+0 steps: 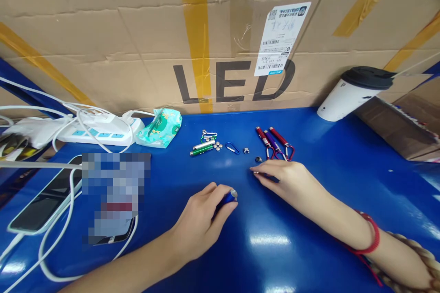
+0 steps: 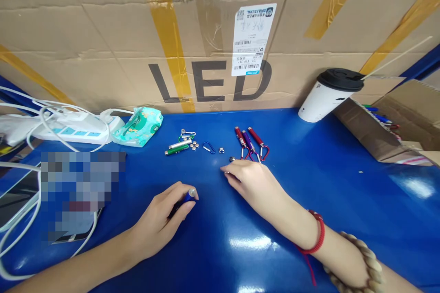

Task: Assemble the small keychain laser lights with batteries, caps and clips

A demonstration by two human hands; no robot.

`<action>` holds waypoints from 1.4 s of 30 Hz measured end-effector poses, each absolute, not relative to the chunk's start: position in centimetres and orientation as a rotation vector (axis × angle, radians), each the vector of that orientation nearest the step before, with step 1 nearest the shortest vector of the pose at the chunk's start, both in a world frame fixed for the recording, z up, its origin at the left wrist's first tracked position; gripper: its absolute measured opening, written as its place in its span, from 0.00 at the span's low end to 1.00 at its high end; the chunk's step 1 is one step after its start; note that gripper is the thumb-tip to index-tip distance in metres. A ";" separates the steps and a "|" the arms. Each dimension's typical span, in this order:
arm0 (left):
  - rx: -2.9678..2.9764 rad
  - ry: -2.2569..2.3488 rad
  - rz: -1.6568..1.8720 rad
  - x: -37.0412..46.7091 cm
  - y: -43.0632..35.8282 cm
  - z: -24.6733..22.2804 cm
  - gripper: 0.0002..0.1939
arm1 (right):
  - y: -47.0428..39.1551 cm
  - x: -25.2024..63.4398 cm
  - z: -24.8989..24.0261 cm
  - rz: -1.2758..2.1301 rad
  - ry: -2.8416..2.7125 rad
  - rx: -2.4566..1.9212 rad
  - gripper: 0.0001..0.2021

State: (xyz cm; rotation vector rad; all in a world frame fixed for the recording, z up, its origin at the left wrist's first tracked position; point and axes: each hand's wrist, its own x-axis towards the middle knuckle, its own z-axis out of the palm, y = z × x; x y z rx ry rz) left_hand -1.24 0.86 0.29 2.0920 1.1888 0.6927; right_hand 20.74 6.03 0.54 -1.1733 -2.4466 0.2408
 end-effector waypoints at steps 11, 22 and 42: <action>2.335 1.051 0.709 -1.4 0.9 -0.3 0.11 | 2.7 18.4 2.6 0.484 -2.147 -0.737 0.09; 2.319 1.069 0.664 -1.4 0.7 -0.4 0.11 | 2.3 18.0 2.8 0.776 -2.031 -0.839 0.11; 2.208 1.207 0.701 -1.2 0.8 0.1 0.08 | 6.1 20.5 1.4 -0.116 -2.278 -1.272 0.10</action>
